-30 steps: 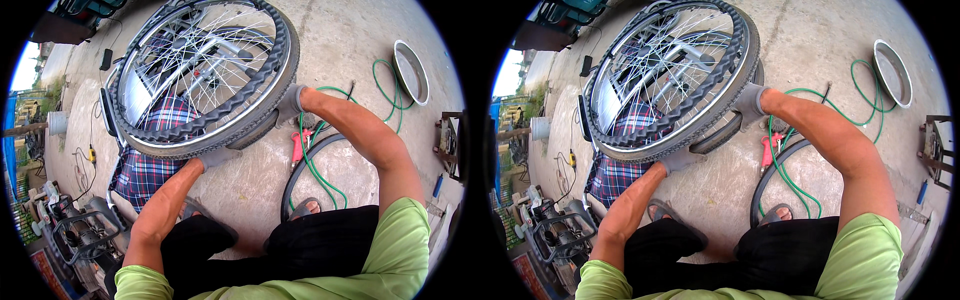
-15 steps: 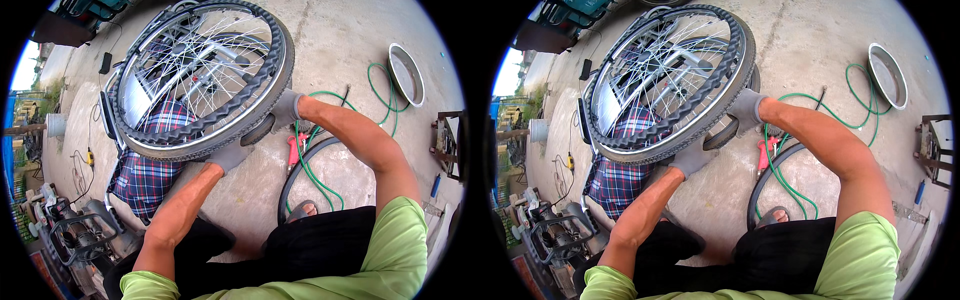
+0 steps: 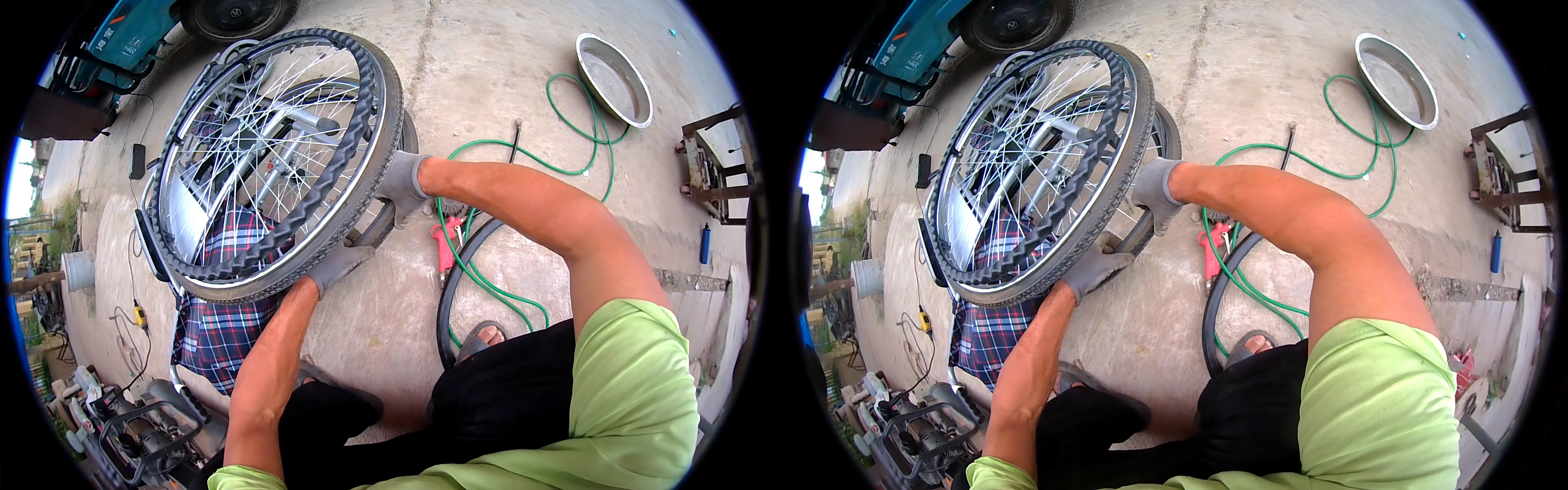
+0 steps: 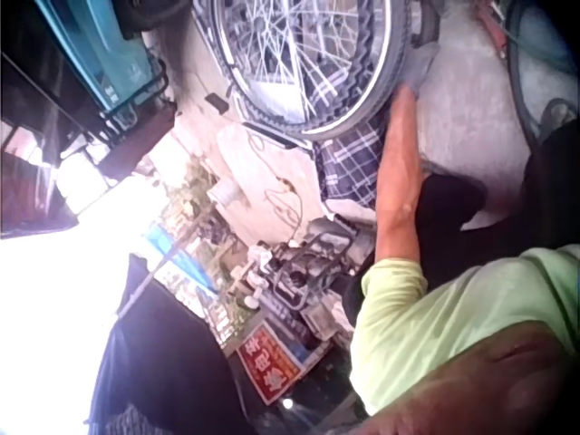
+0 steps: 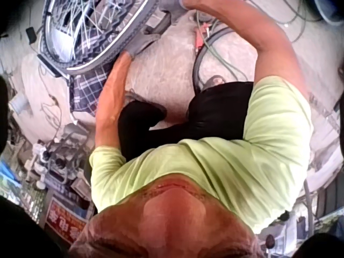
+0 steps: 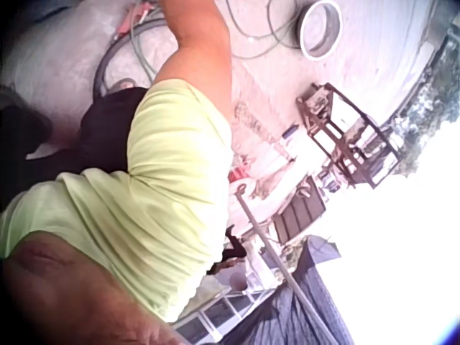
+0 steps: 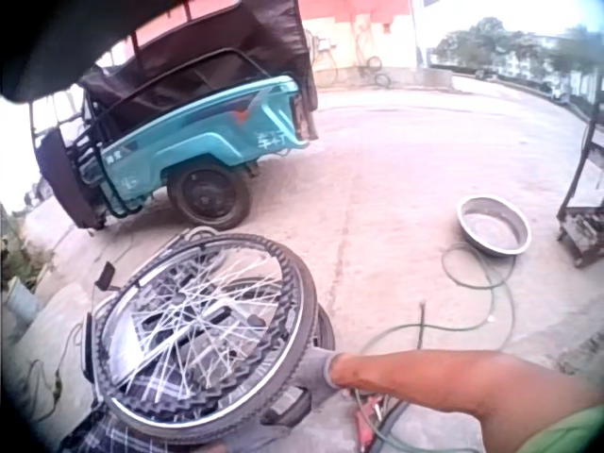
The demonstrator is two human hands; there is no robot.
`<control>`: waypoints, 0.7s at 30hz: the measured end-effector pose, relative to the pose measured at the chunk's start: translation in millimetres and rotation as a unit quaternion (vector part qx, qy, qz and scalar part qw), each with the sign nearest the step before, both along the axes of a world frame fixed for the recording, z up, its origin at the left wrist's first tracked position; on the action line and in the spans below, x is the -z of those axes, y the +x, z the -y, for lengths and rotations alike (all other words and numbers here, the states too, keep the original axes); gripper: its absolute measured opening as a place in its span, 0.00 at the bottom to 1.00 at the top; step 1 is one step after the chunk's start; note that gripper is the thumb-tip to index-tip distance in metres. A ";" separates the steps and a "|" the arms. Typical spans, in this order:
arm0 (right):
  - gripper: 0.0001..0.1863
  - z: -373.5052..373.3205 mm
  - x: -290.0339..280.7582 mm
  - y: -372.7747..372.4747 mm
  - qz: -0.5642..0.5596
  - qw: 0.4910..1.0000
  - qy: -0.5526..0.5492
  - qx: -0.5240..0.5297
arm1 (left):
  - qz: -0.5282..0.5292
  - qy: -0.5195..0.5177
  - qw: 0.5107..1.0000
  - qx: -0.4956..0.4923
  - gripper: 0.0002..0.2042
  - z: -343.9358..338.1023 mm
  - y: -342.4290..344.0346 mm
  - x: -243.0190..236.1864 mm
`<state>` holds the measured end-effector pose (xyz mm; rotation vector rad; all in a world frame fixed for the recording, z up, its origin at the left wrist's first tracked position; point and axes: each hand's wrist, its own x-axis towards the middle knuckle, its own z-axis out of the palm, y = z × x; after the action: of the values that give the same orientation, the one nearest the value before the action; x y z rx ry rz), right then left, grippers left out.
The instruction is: The person installs a bicycle tire onto a wheel rim by hand, pressing the tire bead into the rim and rotating the wheel to seat the tire evenly. The person uses both hands to push the tire onto the rim and checks the fit around the circumference.
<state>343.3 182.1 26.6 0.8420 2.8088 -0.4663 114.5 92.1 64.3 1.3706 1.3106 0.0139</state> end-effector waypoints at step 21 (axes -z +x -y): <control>0.23 -43.9 -11.7 74.5 -0.278 0.782 -0.132 0.541 | 0.013 0.076 0.996 -0.039 0.22 -26.9 65.6 21.9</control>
<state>417.8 226.0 38.3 2.5302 2.2002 -1.3935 180.1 119.0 42.3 1.4401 1.3627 0.1879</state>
